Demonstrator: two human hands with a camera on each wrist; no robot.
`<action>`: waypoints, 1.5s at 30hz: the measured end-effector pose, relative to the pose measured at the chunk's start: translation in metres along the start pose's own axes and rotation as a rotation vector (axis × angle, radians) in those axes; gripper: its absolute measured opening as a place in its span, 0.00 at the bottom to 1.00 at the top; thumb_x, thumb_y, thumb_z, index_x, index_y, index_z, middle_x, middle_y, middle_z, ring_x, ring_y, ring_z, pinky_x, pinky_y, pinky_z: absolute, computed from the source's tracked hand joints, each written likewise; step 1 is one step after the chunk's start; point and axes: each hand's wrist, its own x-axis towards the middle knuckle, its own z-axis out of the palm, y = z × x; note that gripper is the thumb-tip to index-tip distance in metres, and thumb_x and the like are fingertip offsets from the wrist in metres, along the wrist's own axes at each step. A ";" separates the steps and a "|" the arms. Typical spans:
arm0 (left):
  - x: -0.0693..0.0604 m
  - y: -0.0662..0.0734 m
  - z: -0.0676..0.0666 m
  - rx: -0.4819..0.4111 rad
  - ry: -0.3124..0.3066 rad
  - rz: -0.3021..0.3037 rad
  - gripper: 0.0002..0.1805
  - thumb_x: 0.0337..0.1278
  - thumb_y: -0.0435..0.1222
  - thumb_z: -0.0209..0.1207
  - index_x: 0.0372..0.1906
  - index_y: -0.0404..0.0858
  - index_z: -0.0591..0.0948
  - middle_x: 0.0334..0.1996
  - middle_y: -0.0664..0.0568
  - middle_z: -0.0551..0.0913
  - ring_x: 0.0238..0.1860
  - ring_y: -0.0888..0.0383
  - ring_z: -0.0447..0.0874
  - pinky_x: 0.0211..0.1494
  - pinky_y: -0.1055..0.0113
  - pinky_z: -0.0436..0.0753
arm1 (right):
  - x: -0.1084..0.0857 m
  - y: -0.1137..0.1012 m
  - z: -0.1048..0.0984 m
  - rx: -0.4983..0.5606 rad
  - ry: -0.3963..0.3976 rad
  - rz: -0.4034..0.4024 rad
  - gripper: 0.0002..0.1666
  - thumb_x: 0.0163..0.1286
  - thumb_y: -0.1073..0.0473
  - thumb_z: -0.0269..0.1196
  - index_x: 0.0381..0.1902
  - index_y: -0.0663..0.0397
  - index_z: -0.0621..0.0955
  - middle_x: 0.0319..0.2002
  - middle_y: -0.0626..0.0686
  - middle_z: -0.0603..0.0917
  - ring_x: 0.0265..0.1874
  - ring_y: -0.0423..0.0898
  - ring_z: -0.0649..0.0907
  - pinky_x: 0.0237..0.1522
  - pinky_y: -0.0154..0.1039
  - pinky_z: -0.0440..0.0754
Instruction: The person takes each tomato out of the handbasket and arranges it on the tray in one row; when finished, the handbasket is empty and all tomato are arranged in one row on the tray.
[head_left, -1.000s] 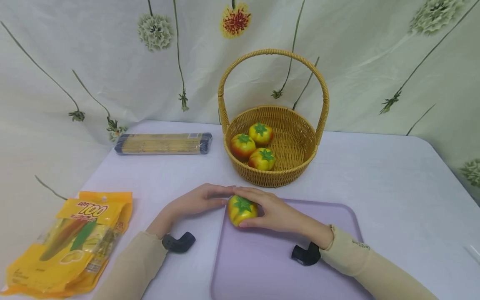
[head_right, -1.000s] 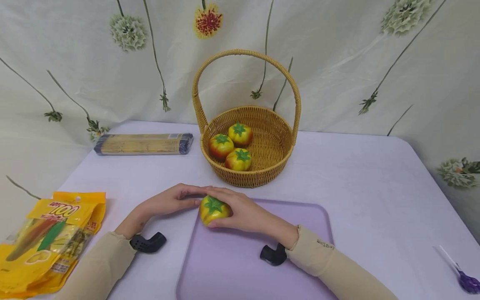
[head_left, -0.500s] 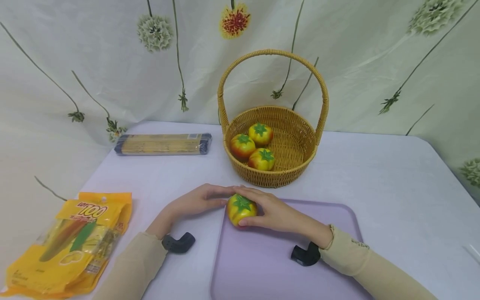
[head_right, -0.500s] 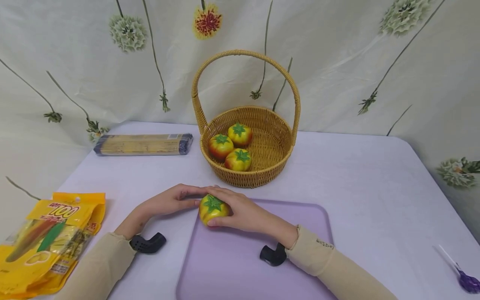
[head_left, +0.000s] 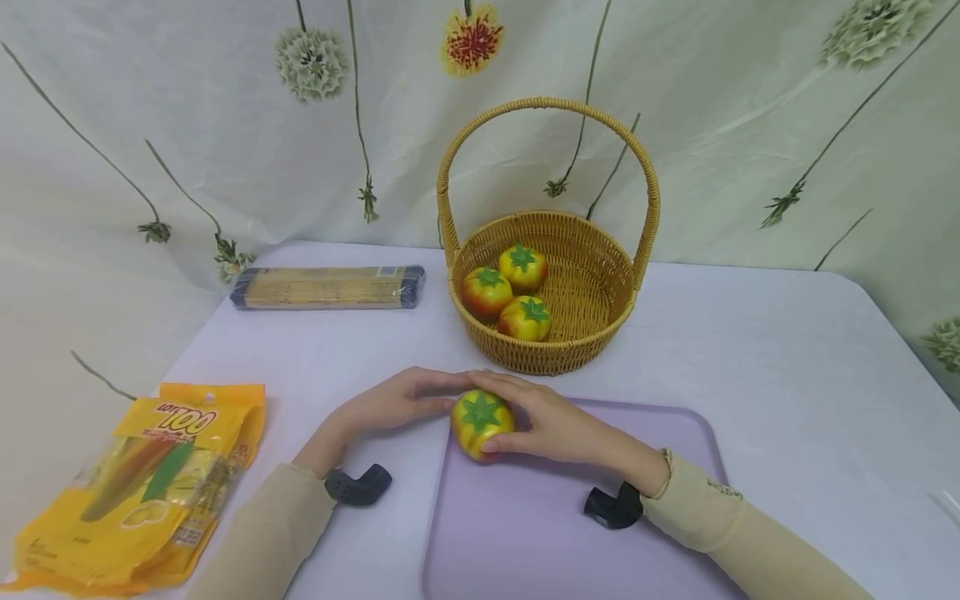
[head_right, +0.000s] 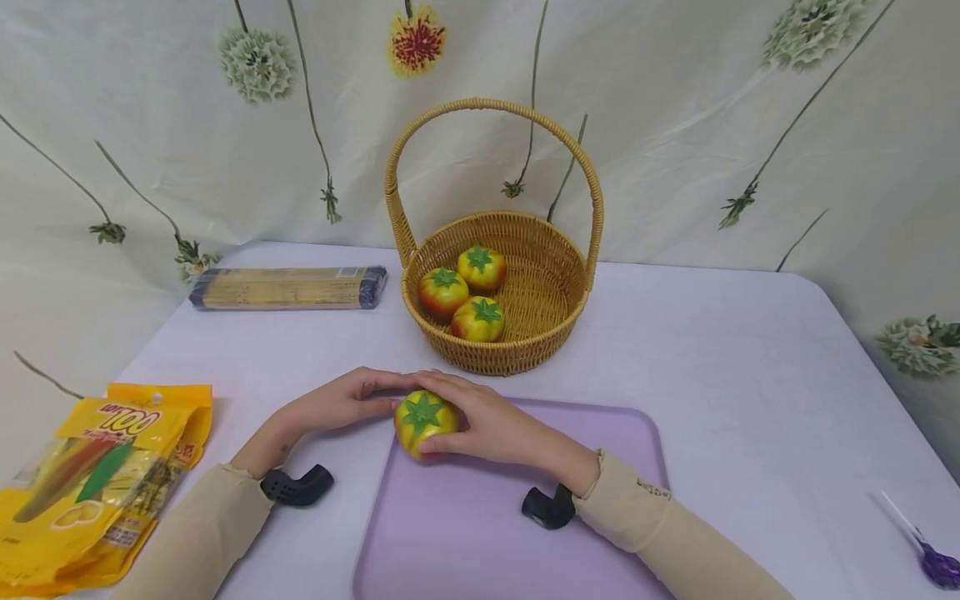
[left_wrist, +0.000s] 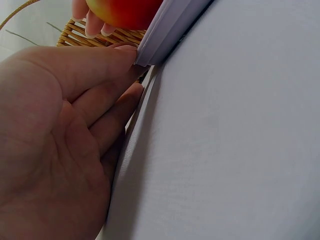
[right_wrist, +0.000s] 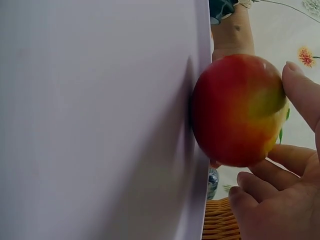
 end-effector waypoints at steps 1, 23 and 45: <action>0.000 0.000 0.000 -0.004 -0.002 0.003 0.22 0.65 0.34 0.52 0.64 0.40 0.72 0.61 0.58 0.72 0.63 0.61 0.65 0.66 0.60 0.61 | 0.000 0.000 0.000 -0.002 0.000 -0.003 0.45 0.60 0.48 0.66 0.71 0.50 0.60 0.69 0.51 0.61 0.67 0.42 0.58 0.66 0.41 0.54; -0.005 0.003 -0.004 0.021 0.008 -0.001 0.22 0.65 0.34 0.52 0.63 0.37 0.72 0.61 0.52 0.72 0.64 0.55 0.64 0.66 0.55 0.60 | 0.009 0.006 -0.009 0.000 -0.014 -0.078 0.42 0.63 0.51 0.64 0.70 0.56 0.61 0.68 0.50 0.63 0.68 0.45 0.58 0.66 0.44 0.54; -0.001 0.001 0.001 -0.009 -0.010 -0.024 0.21 0.66 0.35 0.52 0.63 0.46 0.73 0.63 0.58 0.69 0.65 0.63 0.61 0.67 0.58 0.59 | 0.013 -0.015 -0.047 -0.067 0.033 -0.119 0.44 0.62 0.52 0.66 0.71 0.53 0.60 0.69 0.47 0.60 0.67 0.42 0.59 0.65 0.42 0.58</action>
